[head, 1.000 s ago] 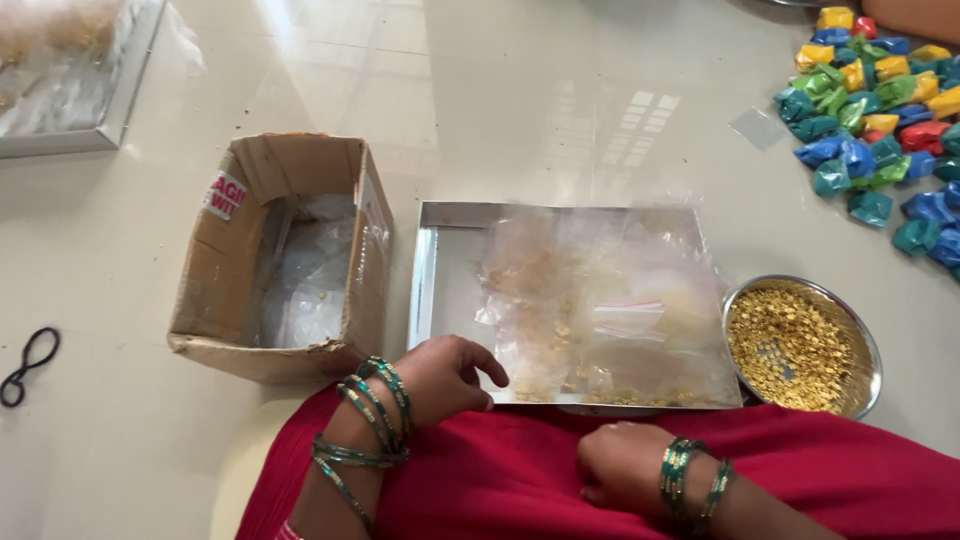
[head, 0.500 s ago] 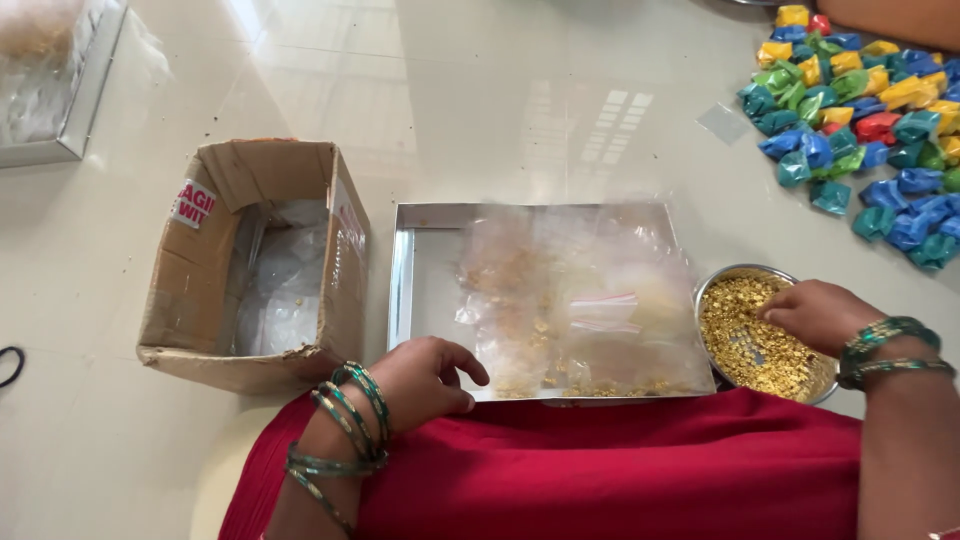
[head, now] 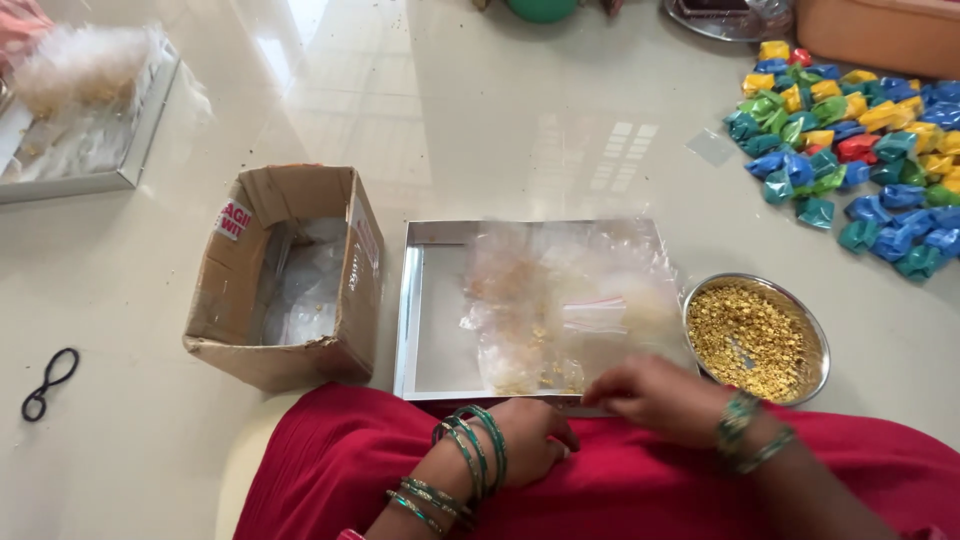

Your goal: Packaging small decorative items into plastic zip-lock bags and placing them into a cardboard box.

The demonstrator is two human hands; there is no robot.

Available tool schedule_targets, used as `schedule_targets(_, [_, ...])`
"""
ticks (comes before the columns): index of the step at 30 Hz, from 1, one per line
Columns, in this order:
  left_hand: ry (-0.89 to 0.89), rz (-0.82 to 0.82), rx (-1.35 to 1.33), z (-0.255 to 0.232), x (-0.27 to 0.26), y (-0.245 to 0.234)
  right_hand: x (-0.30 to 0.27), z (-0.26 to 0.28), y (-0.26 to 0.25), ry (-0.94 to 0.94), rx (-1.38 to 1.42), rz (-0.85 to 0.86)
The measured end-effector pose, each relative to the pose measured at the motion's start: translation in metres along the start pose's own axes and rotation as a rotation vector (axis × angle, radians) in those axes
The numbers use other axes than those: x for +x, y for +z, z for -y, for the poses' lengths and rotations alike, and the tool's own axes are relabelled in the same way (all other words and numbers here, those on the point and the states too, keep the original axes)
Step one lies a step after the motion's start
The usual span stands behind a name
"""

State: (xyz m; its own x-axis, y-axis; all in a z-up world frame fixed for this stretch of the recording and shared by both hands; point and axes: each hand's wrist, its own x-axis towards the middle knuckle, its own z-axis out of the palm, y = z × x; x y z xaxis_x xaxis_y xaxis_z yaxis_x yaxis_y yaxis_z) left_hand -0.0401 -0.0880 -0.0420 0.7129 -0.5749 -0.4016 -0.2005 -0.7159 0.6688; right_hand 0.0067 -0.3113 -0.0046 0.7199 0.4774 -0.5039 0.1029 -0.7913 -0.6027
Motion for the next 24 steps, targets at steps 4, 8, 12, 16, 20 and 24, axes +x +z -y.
schedule_targets(4, [0.008, -0.016, -0.021, -0.002, -0.012, -0.004, 0.009, -0.026, 0.052, -0.024, -0.144, 0.040])
schedule_targets(8, [-0.168, -0.308, -0.074, -0.012, -0.048, -0.044, 0.040, -0.054, 0.089, -0.122, -0.254, -0.103])
schedule_targets(12, [-0.110, -0.597, -0.134, -0.003, -0.094, -0.089, 0.060, -0.062, 0.102, -0.078, -0.535, -0.086])
schedule_targets(16, [-0.242, -1.151, -0.277, 0.043, -0.143, -0.123, 0.075, -0.061, 0.111, 0.037, -0.603, -0.071])
schedule_targets(20, [-0.478, -1.354, -0.318, 0.078, -0.177, -0.143, 0.075, -0.049, 0.108, 0.060, -0.584, -0.059])
schedule_targets(24, [-0.492, -1.385, -0.352, 0.108, -0.175, -0.158, 0.078, -0.040, 0.109, 0.059, -0.560, -0.063])
